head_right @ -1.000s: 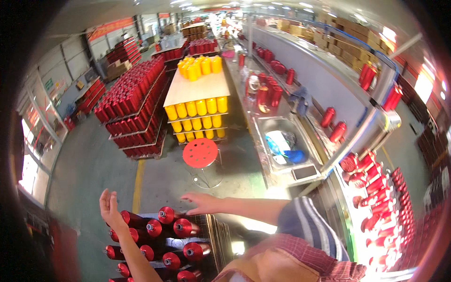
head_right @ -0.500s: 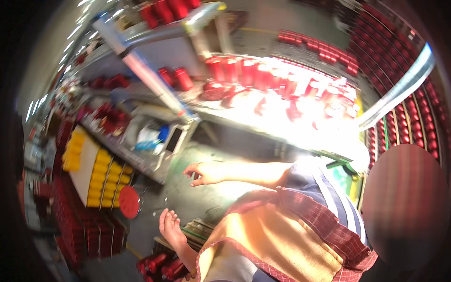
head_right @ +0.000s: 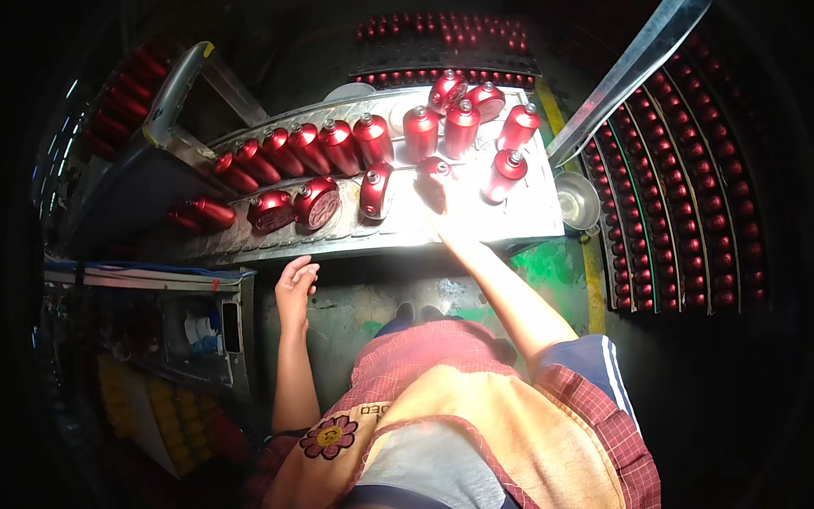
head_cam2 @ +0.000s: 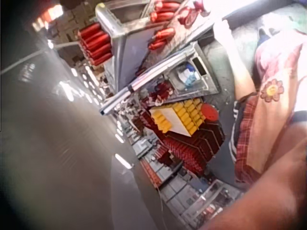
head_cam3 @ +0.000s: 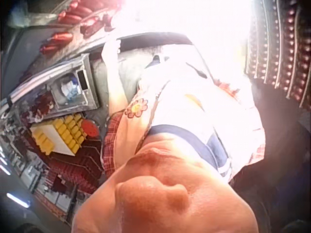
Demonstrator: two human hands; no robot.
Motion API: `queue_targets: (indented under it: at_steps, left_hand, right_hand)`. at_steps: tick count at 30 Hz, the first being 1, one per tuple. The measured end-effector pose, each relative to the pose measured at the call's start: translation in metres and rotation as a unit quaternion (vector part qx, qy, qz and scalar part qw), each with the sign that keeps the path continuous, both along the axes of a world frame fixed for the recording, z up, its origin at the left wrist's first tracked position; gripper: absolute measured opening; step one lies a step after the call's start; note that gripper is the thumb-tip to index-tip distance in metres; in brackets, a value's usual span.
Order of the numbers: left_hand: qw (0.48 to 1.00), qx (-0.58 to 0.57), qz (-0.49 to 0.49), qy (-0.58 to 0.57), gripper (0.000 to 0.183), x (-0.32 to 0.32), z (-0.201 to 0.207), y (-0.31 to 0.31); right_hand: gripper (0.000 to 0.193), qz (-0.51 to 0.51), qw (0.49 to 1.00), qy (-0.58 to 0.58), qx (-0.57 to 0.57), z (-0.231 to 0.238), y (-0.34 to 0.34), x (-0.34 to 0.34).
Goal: The person repeatedly picks up red cylindrical cans from a conveyor belt and places them into a cardboard tray with circular indentations. The cans are handled one at a time and arranged in rows within the tray.
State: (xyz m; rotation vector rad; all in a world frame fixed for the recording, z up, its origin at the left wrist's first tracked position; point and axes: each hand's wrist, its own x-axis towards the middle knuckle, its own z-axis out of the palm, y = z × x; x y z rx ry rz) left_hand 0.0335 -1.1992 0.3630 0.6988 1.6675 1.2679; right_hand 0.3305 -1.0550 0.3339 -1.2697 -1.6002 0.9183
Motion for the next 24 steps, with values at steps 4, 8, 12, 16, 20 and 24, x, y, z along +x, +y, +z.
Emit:
queue_targets:
  at_steps: [4, 8, 12, 16, 20, 24]
  left_hand:
    - [0.982, 0.103, -0.1, 0.125, 0.04, 0.014, -0.021, 0.105]
    - [0.987, 0.12, -0.072, 0.084, 0.037, 0.007, -0.031, 0.13]
    - [0.992, 0.077, -0.057, 0.084, 0.034, -0.003, -0.037, 0.1]
    - [0.995, 0.037, -0.054, 0.075, 0.033, -0.015, -0.031, 0.091]
    - [0.989, 0.097, -0.073, 0.084, 0.03, -0.026, -0.009, 0.116]
    - [0.988, 0.136, -0.037, 0.062, 0.027, -0.032, 0.013, 0.148]
  right_hand:
    - [0.07, -0.078, 0.978, -0.169, -0.09, -0.018, 0.065, 0.036]
    - [0.071, -0.1, 0.966, -0.205, -0.121, -0.056, 0.09, 0.049]
    - [0.067, -0.155, 0.969, -0.173, -0.084, -0.079, 0.088, 0.071]
    - [0.069, -0.159, 0.957, -0.221, -0.099, -0.078, 0.086, 0.088]
    - [0.079, -0.171, 0.95, -0.246, -0.083, -0.054, 0.099, 0.116]
    - [0.076, -0.225, 0.937, -0.231, 0.138, -0.012, 0.152, 0.166]
